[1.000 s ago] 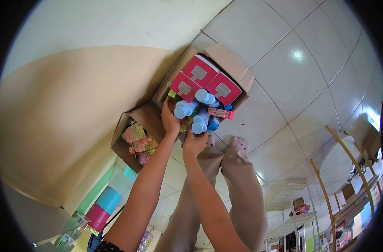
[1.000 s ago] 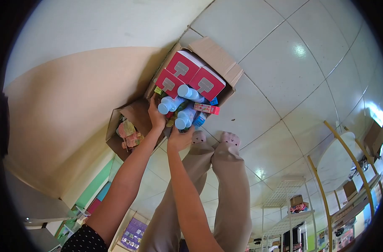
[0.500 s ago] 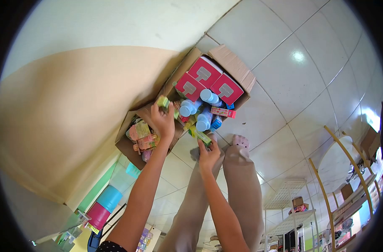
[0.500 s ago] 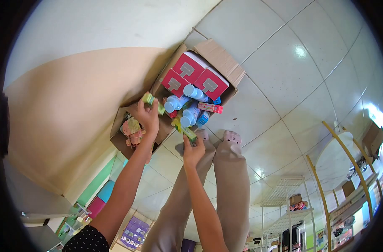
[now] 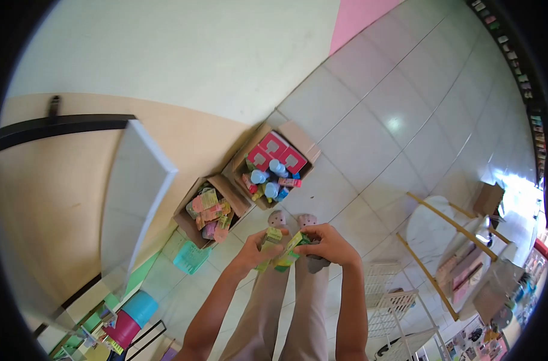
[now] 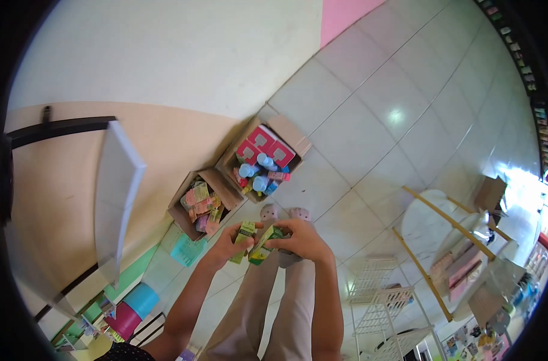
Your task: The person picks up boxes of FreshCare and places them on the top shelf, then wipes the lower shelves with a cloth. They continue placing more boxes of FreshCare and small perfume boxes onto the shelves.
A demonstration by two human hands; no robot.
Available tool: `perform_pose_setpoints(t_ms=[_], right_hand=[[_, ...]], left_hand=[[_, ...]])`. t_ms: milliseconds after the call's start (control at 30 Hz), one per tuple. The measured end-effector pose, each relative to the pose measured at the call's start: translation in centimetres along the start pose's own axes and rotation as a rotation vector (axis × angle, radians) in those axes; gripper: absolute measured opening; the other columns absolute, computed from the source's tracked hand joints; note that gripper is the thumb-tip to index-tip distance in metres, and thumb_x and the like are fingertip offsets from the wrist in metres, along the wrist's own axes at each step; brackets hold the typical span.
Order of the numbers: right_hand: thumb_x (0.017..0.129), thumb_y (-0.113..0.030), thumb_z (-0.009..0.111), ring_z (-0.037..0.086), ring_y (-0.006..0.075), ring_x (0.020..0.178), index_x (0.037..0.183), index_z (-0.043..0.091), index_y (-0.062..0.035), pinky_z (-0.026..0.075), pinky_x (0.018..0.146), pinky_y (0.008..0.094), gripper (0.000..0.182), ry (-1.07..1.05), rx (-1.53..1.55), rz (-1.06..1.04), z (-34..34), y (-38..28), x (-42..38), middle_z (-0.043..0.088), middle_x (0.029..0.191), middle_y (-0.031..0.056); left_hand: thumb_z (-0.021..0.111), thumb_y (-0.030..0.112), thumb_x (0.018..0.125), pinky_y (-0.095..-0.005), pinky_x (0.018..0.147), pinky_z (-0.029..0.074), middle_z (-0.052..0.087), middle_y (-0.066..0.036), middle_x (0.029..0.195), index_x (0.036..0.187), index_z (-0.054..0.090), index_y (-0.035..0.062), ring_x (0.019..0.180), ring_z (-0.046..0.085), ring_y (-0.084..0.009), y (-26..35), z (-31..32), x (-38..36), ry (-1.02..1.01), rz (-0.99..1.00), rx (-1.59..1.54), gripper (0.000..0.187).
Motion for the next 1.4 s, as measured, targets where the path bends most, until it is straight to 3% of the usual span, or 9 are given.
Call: perform_pose_setpoints(t_ms=[333,533,600,667,767,1067,1200,1300,1400], right_hand=[[0.075,-0.019,0.065,0.051,0.0067,0.074,0.095,0.06,-0.0023,0.042,0.066,0.0212,0.027,-0.074,0.148,-0.176,6.0,-13.3,-12.4,0.058,0.079,0.0012],[0.081,-0.014,0.048,0.053,0.0117,0.078,0.103,0.054,-0.0061,0.044,0.07,0.0258,0.024,0.796,0.973,-0.503,10.6,-19.3,-19.2,0.055,0.089,0.0038],[0.081,-0.008,0.047,0.054,0.0152,0.087,0.107,0.052,-0.005,0.043,0.077,0.0295,0.027,0.659,0.801,-0.64,14.0,-21.7,-22.2,0.056,0.095,0.0043],[0.076,0.002,0.047,0.049,0.0246,0.105,0.111,0.051,-0.001,0.037,0.085,0.0327,0.035,0.814,-0.048,-0.922,17.7,-23.8,-24.9,0.055,0.109,0.0115],[0.07,0.008,0.05,0.05,0.0286,0.107,0.107,0.055,0.0004,0.036,0.089,0.0339,0.039,0.778,-0.602,-1.15,22.0,-24.6,-27.9,0.054,0.113,0.0147],[0.068,0.008,0.049,0.049,0.0317,0.108,0.108,0.054,0.0029,0.035,0.091,0.0365,0.041,0.416,-0.593,-1.369,26.8,-27.9,-32.0,0.051,0.114,0.022],[0.079,0.005,0.043,0.049,0.0182,0.104,0.107,0.054,0.006,0.038,0.087,0.0281,0.03,0.165,-0.127,-1.187,29.8,-28.7,-32.0,0.053,0.113,0.0169],[0.083,0.001,0.042,0.052,0.0114,0.087,0.107,0.053,0.007,0.04,0.081,0.0239,0.028,0.016,0.103,-0.945,31.4,-28.0,-31.8,0.058,0.1,0.0114],[0.083,0.001,0.043,0.052,0.0119,0.093,0.112,0.052,0.0048,0.038,0.083,0.0222,0.03,-0.108,0.202,-0.901,32.1,-27.7,-31.4,0.058,0.105,0.011]], left_hand=[[0.07,0.028,0.071,-0.0265,0.077,0.043,0.058,-0.005,0.098,0.11,0.051,0.0011,0.089,0.055,-0.0115,9.2,7.6,-14.4,-0.067,0.159,-0.125,0.051],[0.069,0.026,0.072,-0.0274,0.079,0.043,0.058,-0.005,0.099,0.115,0.048,0.0015,0.087,0.055,-0.0122,13.2,10.6,-23.1,0.277,0.531,-0.247,0.053],[0.069,0.021,0.073,-0.0262,0.077,0.043,0.057,-0.005,0.098,0.114,0.048,0.0014,0.086,0.055,-0.012,13.8,11.8,-25.6,0.336,0.599,-0.298,0.05],[0.068,0.016,0.073,-0.0247,0.074,0.044,0.058,-0.005,0.095,0.111,0.05,0.0015,0.084,0.055,-0.0113,14.8,13.5,-28.4,0.433,0.723,-0.416,0.044],[0.062,0.008,0.076,-0.0237,0.07,0.045,0.057,-0.004,0.093,0.106,0.05,0.0018,0.082,0.055,-0.011,14.9,14.1,-31.4,0.581,0.784,-0.575,0.033],[0.06,-0.003,0.074,-0.0232,0.071,0.045,0.056,-0.005,0.094,0.106,0.048,-0.0009,0.082,0.054,-0.01,13.2,16.1,-39.4,0.785,1.134,-0.644,0.034],[0.064,-0.006,0.067,-0.0263,0.08,0.044,0.054,-0.008,0.101,0.109,0.046,-0.0029,0.09,0.053,-0.0135,14.3,16.0,-43.6,1.025,1.255,-0.631,0.046],[0.068,-0.003,0.063,-0.0264,0.084,0.043,0.052,-0.014,0.109,0.121,0.038,-0.0046,0.096,0.052,-0.0158,14.2,15.8,-46.1,1.309,1.438,-0.205,0.064],[0.07,0.001,0.065,-0.0248,0.078,0.045,0.053,-0.014,0.111,0.122,0.039,-0.0041,0.093,0.054,-0.0142,14.8,15.5,-48.4,1.131,1.487,-0.348,0.065]])
Point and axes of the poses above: each hand's wrist, its own x-axis towards the middle knuckle, its own z-axis out of the palm, y = z × x, the point moved 2 cm from there along x, towards the middle knuckle
